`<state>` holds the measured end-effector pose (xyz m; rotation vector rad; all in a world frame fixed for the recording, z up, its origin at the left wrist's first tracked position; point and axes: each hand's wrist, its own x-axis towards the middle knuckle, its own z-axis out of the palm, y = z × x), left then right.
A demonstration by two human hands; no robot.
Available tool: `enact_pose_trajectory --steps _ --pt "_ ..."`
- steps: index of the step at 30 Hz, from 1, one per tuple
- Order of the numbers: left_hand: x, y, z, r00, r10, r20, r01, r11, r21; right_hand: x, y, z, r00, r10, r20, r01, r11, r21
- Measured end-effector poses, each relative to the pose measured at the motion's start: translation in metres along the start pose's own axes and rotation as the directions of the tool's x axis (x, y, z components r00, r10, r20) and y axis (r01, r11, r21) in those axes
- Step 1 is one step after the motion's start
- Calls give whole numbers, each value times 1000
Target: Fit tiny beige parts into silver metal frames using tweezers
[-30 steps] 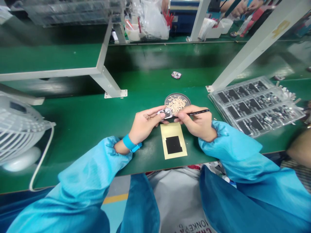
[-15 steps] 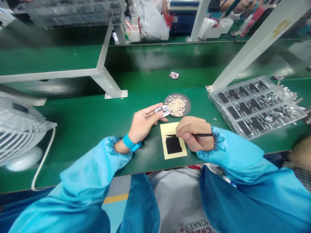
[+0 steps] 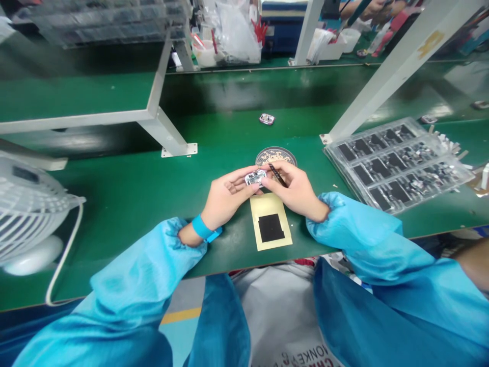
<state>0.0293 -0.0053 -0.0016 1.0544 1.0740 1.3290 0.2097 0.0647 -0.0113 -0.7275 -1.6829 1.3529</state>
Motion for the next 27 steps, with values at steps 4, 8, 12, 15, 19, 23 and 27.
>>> enact_pose_trajectory --steps 4,8,12,15,19,23,27 --pt "-1 1 2 1000 2 -20 -2 1000 18 0 1 0 1000 12 -6 -12 999 53" --pt "-2 0 2 1000 23 -17 -23 1000 -12 0 2 2 1000 -1 -18 2 998 63" --pt "-2 -2 1 999 22 -25 -22 1000 -20 -1 1 4 999 18 -52 -15 998 54" --pt "-1 -3 0 998 -4 -61 4 1000 -12 -2 1 5 998 29 -60 -25 998 63" --pt "0 -3 -1 997 -28 -70 23 998 -63 -2 1 6 997 29 -68 -25 998 65" --pt "0 -3 -1 998 -22 -63 17 997 -75 -2 1 5 998 14 -68 -10 998 67" --pt "0 -3 -1 998 -8 -65 4 999 -53 -2 2 6 997 4 -72 1 997 71"
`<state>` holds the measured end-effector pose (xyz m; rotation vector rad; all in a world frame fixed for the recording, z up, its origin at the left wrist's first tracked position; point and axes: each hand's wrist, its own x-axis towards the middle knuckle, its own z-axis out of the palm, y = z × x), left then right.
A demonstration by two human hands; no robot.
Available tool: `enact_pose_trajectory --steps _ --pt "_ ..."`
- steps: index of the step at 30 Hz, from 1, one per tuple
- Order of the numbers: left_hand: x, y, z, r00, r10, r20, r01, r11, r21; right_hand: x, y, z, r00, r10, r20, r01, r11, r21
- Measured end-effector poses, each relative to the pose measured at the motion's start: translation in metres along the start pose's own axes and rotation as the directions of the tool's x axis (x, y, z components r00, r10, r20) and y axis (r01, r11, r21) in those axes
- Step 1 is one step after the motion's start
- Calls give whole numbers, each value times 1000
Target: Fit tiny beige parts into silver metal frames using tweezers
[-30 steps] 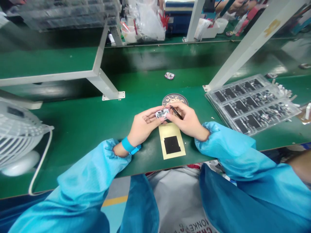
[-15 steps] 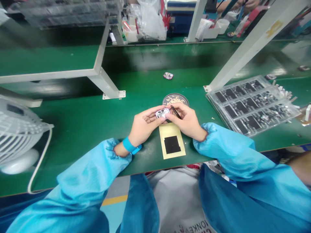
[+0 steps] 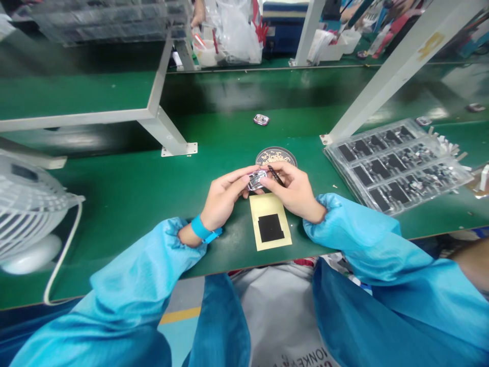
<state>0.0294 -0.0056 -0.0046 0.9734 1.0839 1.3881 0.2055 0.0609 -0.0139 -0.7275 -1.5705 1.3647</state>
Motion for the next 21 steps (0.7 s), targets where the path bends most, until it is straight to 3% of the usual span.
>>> enact_pose_trajectory --steps 8,12,15,18,21 --pt "-2 -2 3 998 61 13 -61 997 57 -1 5 4 1000 21 -13 -21 999 40" --pt "-4 -4 6 985 173 8 -173 978 118 -3 0 9 997 69 37 -74 988 139" --pt "-5 -7 7 960 277 33 -278 946 169 -3 -6 10 990 114 88 -124 985 118" --pt "-7 -7 8 935 350 58 -346 862 371 0 -10 9 994 88 59 -91 994 52" --pt "-10 -4 9 936 346 60 -316 756 573 3 -10 8 997 77 31 -75 996 -43"
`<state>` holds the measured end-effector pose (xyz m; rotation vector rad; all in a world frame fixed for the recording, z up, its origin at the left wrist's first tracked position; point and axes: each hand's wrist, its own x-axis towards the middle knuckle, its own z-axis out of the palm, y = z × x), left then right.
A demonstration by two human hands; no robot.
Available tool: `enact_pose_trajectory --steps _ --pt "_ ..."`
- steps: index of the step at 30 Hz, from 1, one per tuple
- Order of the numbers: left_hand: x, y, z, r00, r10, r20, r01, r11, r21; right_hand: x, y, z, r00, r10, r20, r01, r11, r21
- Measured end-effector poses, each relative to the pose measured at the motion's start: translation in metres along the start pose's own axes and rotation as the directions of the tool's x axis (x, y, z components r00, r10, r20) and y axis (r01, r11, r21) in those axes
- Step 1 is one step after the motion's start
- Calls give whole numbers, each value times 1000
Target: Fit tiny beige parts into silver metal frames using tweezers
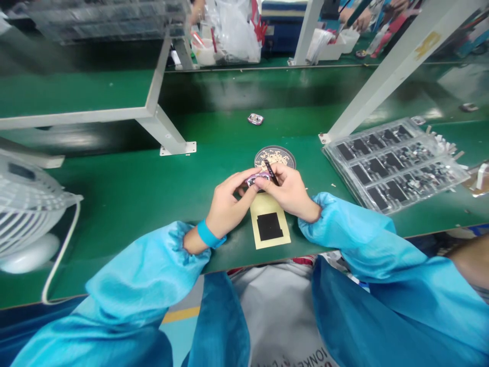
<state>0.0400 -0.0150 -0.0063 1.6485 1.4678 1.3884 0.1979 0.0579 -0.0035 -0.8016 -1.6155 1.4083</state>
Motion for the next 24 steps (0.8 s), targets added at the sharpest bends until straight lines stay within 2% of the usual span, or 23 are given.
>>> enact_pose_trajectory --steps 2,7,11,18,24 --pt "-1 2 0 1000 -14 0 14 999 36 1 0 0 1000 12 -4 -12 999 -53" --pt "-2 4 2 999 -13 -52 13 1000 -13 4 -2 3 1000 5 -6 -5 998 -64" --pt "1 1 4 995 -41 -89 37 998 -45 11 0 5 1000 -26 2 26 990 -139" --pt "9 -9 2 988 -152 18 152 962 -227 15 1 -4 996 -62 67 72 984 -163" --pt "9 -10 -2 981 -194 28 194 940 -282 9 -2 -18 977 -196 77 211 926 -314"
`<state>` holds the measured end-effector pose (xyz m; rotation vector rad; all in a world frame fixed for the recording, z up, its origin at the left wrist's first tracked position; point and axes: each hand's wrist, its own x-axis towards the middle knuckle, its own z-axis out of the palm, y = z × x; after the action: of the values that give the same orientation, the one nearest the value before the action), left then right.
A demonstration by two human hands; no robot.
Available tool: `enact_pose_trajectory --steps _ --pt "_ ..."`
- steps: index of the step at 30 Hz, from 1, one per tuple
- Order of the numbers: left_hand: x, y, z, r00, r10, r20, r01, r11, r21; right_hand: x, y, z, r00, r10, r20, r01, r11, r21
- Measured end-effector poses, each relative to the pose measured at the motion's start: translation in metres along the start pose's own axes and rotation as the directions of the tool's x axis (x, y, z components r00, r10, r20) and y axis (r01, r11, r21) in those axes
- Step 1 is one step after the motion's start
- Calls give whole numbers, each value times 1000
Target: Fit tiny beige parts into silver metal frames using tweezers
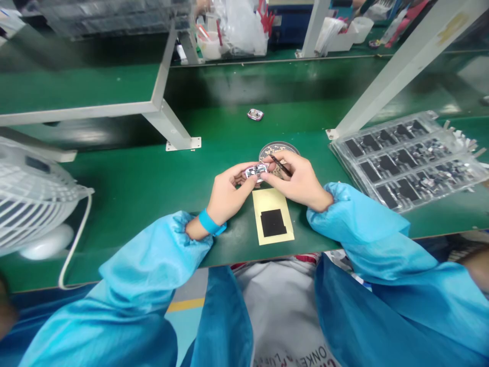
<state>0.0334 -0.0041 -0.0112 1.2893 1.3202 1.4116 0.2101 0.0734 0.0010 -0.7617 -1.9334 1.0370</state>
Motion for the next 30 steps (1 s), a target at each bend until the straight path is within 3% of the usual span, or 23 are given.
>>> enact_pose_trajectory --steps 7,10,14,25,30 --pt "-3 -1 0 1000 -1 18 0 999 32 -1 6 -4 996 -82 21 82 996 -31" --pt "-5 0 -1 996 84 29 -88 976 198 0 5 -5 985 -172 -9 172 984 -39" --pt "-7 2 -4 969 219 110 -245 857 453 1 2 -8 959 -285 0 283 954 -95" --pt "-6 3 -8 959 262 113 -280 794 539 0 12 -10 928 -346 136 365 917 -159" --pt "-4 2 -10 960 251 122 -275 771 574 -3 8 -10 931 -291 219 342 905 -252"
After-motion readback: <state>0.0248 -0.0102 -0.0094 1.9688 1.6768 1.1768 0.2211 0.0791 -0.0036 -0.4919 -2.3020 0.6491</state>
